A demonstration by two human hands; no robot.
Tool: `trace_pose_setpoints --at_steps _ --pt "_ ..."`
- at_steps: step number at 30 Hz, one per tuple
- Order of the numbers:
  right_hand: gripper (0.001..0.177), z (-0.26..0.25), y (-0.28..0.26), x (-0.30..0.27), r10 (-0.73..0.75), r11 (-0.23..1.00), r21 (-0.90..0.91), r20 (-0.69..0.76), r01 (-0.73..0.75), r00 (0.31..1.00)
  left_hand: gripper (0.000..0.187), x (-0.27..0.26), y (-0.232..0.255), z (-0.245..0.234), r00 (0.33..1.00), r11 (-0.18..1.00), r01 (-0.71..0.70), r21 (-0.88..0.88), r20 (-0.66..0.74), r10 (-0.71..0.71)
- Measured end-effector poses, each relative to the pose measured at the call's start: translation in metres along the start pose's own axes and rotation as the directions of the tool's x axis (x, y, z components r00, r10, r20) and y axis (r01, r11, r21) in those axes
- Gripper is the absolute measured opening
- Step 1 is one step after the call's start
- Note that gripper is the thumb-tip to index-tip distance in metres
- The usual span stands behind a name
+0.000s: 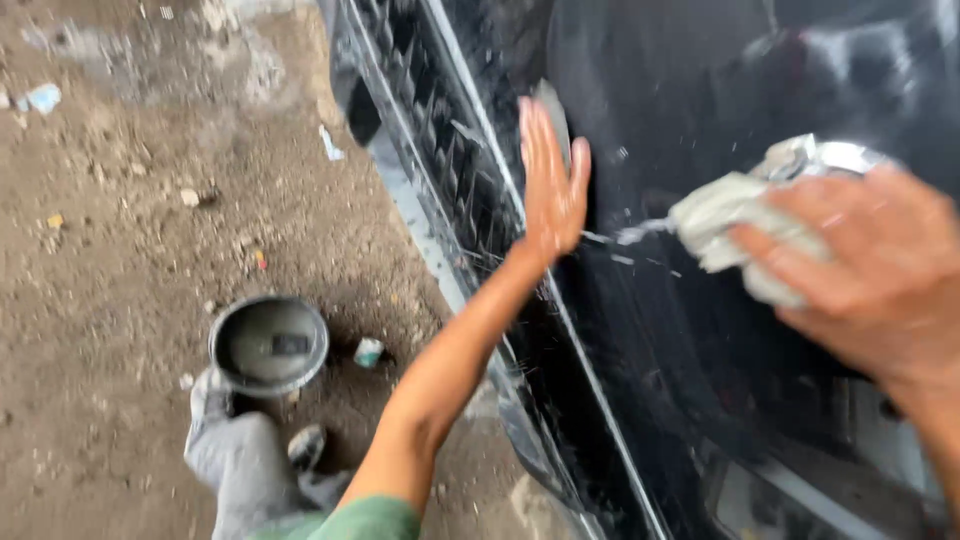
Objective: The person scrubs the rear bumper and tailgate of a black car using a sanding block and a cloth. They repeatedly dip the sanding block into a bucket of water and wipe the surface to clean it.
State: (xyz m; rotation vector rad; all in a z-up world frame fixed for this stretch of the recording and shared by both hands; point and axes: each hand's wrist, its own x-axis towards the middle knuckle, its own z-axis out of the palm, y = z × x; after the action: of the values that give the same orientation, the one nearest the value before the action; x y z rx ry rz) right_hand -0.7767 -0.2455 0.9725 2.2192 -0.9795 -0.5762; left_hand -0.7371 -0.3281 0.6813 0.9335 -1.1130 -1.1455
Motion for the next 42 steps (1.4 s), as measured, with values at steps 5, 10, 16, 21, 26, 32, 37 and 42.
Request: trace_pose_setpoints --at_steps 5,10,16,21,26,32,37,42 --pt "0.040 0.059 0.059 -0.066 0.257 0.570 0.713 0.317 -0.408 0.913 0.084 -0.140 0.014 0.017 0.987 0.998 -0.044 -0.037 0.152 0.049" --pt "0.049 0.039 0.043 -0.028 0.217 0.955 0.226 -0.084 -0.193 0.973 0.084 -0.021 0.001 0.003 0.993 0.999 0.020 -0.029 0.119 -0.016" --pt "0.044 0.014 0.026 0.028 0.234 0.955 0.225 -0.163 -0.195 0.959 0.083 0.011 0.009 -0.006 0.999 1.000 0.006 0.028 0.034 -0.007" --pt "0.031 0.053 0.051 0.006 0.364 0.909 0.249 -0.078 -0.335 0.928 0.089 -0.022 -0.004 0.002 0.980 0.992 -0.121 0.026 0.162 0.115" --pt "0.028 0.045 0.050 0.045 0.314 0.946 0.122 -0.120 -0.299 0.942 0.081 0.113 -0.008 -0.027 1.000 0.998 0.026 0.051 0.012 -0.027" --pt "0.039 0.029 0.041 0.090 0.212 0.977 0.024 -0.157 -0.211 0.964 0.079 -0.039 -0.022 -0.002 0.986 0.997 -0.026 -0.077 0.162 0.038" --pt "0.031 0.023 0.040 0.099 0.121 0.985 -0.115 -0.097 -0.132 0.988 0.076 0.069 -0.016 -0.026 0.997 0.996 0.073 -0.052 0.037 -0.072" --pt "0.017 0.042 0.042 0.076 0.162 0.983 -0.058 -0.144 -0.172 0.976 0.074 -0.003 0.013 -0.025 0.992 0.998 -0.056 -0.033 0.110 0.059"
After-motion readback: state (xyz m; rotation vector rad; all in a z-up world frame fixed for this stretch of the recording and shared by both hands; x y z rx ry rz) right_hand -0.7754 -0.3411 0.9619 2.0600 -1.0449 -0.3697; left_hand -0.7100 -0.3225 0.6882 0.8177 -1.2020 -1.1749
